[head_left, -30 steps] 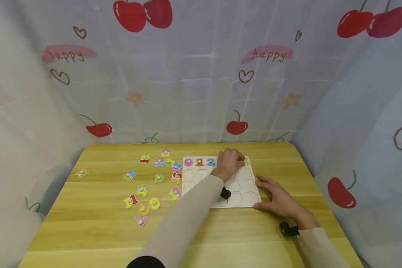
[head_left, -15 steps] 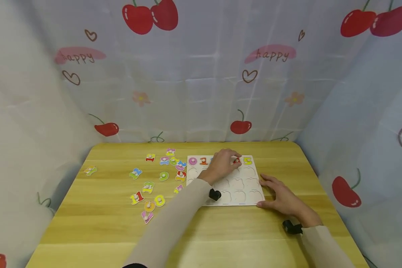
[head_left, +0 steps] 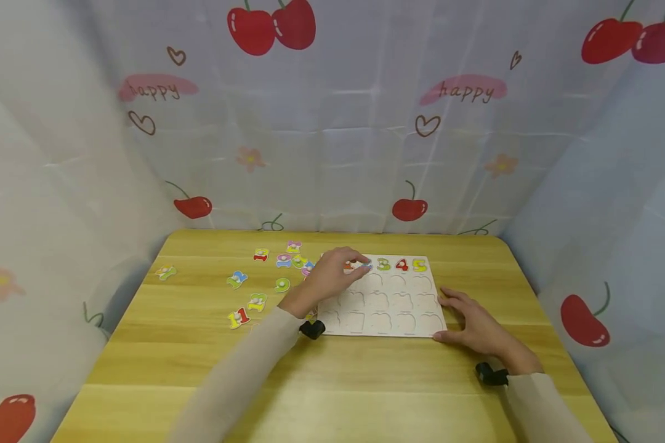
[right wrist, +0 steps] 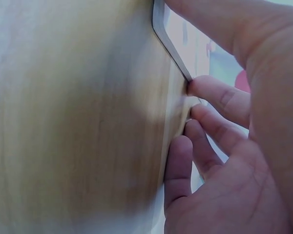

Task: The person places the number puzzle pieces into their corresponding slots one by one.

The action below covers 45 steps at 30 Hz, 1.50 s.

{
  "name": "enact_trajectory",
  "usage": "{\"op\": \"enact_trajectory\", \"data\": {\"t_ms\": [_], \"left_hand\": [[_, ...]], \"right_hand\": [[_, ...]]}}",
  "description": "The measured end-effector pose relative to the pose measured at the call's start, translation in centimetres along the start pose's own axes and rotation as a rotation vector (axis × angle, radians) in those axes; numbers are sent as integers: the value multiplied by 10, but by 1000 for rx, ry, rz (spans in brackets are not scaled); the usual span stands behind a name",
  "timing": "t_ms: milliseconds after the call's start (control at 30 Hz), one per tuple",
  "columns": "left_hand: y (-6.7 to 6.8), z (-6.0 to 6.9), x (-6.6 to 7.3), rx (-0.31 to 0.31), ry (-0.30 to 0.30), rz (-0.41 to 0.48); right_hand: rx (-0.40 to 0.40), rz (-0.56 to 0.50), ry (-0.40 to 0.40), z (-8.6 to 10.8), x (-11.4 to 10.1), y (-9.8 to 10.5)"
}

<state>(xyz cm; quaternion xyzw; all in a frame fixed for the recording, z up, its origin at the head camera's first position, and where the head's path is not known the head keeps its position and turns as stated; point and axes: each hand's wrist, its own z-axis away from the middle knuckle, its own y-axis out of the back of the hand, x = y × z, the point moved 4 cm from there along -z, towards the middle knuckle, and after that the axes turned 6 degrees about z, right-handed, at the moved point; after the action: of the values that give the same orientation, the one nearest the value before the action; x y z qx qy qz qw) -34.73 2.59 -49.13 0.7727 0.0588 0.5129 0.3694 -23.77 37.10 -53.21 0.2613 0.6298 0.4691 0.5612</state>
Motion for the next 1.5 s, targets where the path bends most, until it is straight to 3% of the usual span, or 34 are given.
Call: {"op": "enact_trajectory", "data": {"t_ms": [100,267,467,567,767,967,1167,1500], "left_hand": [[21,20,-8,20,3,-4],[54,54,-26,47,60,-43],[82,95,-46,37,134,-123],[91,116,-53,15,143,-154],[100,158,-64,-6,98,-210],[105,196,-72,25,50,-271],[106,214,-76,75,18,-318],[108,217,-76,113,11,-354]], "right_hand": [[8,7,10,1,1,1],[1,27,1,3,4,4],[-9,11,10,1,3,3],[-15,4,12,1,3,2],[-9,15,34,-1,2,2],[-19,26,21,-3,-1,2],[-25,26,-16,-4,-2,-1],[-13,30,-13,-6,-6,-1]]}}
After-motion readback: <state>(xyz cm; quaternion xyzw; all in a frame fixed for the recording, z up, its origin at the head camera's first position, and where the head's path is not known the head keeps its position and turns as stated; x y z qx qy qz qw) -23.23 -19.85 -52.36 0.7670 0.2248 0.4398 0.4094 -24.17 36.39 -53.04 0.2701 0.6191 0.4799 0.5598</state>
